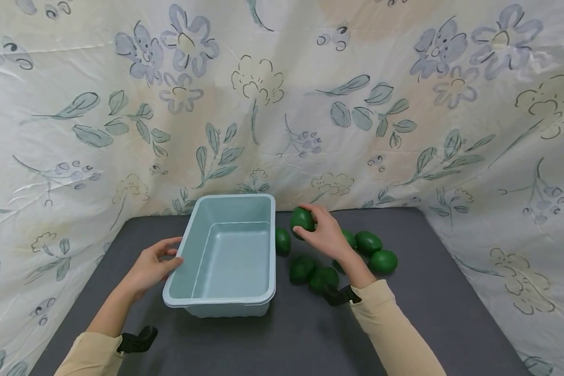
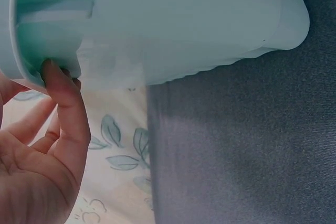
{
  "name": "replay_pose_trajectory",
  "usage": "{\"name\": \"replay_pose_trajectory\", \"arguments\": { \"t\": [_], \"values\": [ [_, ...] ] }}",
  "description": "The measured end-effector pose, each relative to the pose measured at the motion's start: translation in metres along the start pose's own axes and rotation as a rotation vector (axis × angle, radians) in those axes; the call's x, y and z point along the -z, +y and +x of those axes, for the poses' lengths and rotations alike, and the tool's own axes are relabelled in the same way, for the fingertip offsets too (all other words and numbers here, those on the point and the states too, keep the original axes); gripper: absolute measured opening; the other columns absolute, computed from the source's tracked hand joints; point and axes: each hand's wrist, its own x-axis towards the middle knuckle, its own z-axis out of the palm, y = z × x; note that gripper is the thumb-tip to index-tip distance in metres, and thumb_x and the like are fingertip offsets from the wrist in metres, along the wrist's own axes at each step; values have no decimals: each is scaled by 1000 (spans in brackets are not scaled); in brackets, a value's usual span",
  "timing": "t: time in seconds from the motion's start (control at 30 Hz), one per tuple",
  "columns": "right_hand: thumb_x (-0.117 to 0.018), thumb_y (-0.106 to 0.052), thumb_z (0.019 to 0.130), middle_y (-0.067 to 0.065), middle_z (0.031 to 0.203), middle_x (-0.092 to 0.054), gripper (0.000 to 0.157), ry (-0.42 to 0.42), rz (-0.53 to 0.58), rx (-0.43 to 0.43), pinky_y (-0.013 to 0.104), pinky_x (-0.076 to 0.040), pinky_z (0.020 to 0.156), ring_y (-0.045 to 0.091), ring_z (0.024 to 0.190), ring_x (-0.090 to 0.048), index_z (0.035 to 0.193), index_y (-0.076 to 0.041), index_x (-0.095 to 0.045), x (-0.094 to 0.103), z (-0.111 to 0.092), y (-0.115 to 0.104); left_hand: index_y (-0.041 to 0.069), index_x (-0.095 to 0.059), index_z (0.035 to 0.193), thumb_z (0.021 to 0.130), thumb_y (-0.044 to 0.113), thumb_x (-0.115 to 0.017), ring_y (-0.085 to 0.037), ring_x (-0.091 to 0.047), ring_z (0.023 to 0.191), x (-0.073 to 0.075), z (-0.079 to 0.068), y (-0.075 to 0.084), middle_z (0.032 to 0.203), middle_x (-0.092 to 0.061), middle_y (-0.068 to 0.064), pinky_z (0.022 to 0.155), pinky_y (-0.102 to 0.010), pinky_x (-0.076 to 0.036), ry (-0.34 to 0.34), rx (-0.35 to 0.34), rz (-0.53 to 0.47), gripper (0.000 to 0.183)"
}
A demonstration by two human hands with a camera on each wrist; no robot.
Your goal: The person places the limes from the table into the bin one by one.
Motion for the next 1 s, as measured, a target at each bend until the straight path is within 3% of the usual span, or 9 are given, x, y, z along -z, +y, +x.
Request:
{"name": "replay_pose_trajectory", "arguments": {
  "t": [0.5,0.77,1.0],
  "values": [
    [-67,-28,84,9,131,-47,57,-42,31,22,39,-45,91,24,115,-48,134,-11,-45,-15,21,-26,7,-30,142,90,16,-59,-22,-61,87,1,1,1,125,-47,-26,66,-37,-54,-6,11,-14,61],
    [-67,-26,85,11,130,-48,57,-67,58,63,38,-49,83,24,110,-51,134,-10,-45,-27,30,-38,7,-30,142,90,16,-59,-22,-61,87,1,2,1,124,-47,-25,67,-38,-54,-10,17,-16,61],
    [-66,-27,85,10,128,-48,58,-99,59,48,38,-48,85,24,109,-51,136,-11,-43,-38,35,-45,7,-29,143,90,15,-58,-22,-61,88,1,0,4,125,-46,-25,66,-39,-54,-20,18,-43,61]
  ]
}}
